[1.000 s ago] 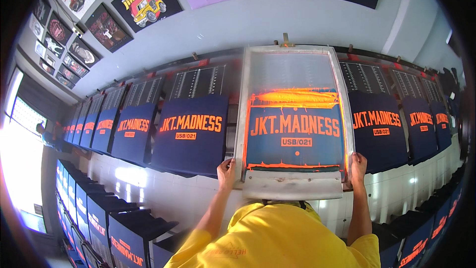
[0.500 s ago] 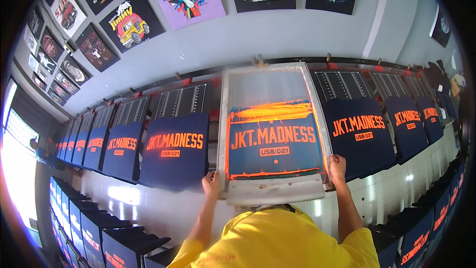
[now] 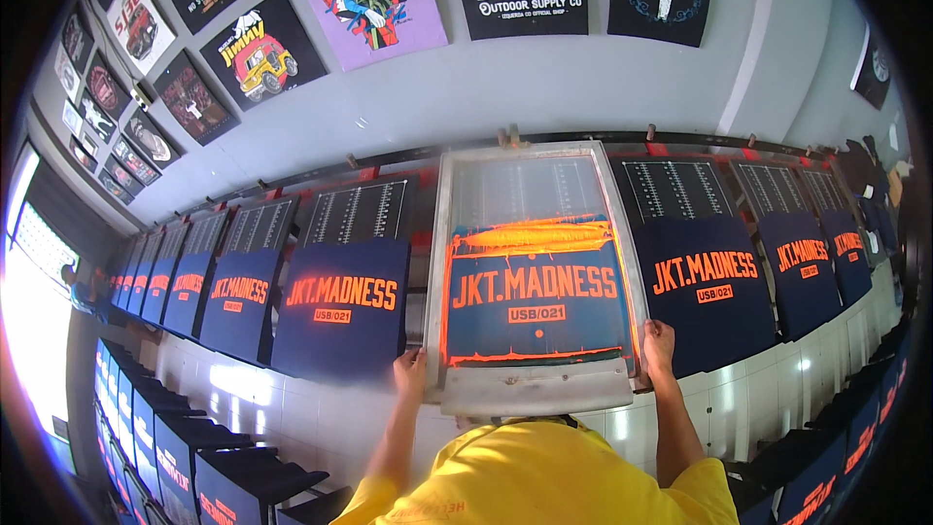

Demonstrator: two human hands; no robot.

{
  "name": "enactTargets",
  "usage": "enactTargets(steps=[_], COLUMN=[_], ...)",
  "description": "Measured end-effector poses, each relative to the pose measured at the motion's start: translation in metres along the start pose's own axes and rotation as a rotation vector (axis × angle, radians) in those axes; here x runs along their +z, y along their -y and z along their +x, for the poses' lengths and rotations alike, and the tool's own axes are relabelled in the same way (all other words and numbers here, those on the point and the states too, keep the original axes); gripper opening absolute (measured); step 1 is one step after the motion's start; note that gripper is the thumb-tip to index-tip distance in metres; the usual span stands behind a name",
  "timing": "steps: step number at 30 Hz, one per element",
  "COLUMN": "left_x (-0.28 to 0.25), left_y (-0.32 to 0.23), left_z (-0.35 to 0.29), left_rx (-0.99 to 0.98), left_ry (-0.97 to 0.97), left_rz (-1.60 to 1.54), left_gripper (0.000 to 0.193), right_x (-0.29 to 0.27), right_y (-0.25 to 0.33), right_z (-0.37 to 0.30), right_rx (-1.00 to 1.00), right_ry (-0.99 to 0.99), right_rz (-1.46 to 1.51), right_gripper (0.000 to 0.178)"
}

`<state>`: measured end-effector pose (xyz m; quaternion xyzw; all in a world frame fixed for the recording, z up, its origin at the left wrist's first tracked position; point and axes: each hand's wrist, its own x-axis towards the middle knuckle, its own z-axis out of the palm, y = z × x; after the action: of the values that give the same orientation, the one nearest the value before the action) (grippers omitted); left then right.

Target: The person performs screen printing on shirts by applying orange ink to a screen and using a squeegee to transfer the design onto the fabric across multiple stations.

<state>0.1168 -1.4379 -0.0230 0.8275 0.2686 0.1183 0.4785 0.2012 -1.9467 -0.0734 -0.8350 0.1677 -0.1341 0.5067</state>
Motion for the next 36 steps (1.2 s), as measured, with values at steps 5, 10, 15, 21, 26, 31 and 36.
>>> enactTargets(steps=[5, 10, 15, 21, 26, 31, 36], left_x=[-0.009, -0.009, -0.007, -0.013, 0.006, -0.003, -0.002], left_y=[0.018, 0.015, 0.021, 0.022, 0.037, 0.031, 0.013], left_z=[0.002, 0.005, 0.015, 0.009, 0.020, 0.012, 0.006], left_rx=[-0.103, -0.091, -0.058, -0.124, -0.015, 0.041, 0.053], left_ry=[0.029, 0.031, 0.087, 0.083, 0.036, -0.012, -0.037], left_rz=[-0.064, 0.013, 0.141, 0.132, 0.155, 0.204, 0.207], left_gripper=[0.035, 0.036, 0.032, 0.027, 0.028, 0.034, 0.035], right_x=[0.007, 0.012, 0.013, 0.014, 0.011, 0.016, 0.015], right_y=[0.022, 0.029, 0.012, 0.029, 0.023, 0.028, 0.043], right_z=[-0.009, -0.007, -0.007, -0.010, -0.013, -0.014, -0.018], right_rx=[0.032, 0.030, -0.027, 0.008, 0.053, -0.021, -0.111], right_ry=[0.012, 0.020, -0.015, 0.050, 0.019, -0.035, -0.081], right_rz=[0.002, 0.011, -0.018, -0.158, -0.031, -0.078, 0.054], right_gripper=[0.029, 0.029, 0.032, 0.033, 0.031, 0.030, 0.036])
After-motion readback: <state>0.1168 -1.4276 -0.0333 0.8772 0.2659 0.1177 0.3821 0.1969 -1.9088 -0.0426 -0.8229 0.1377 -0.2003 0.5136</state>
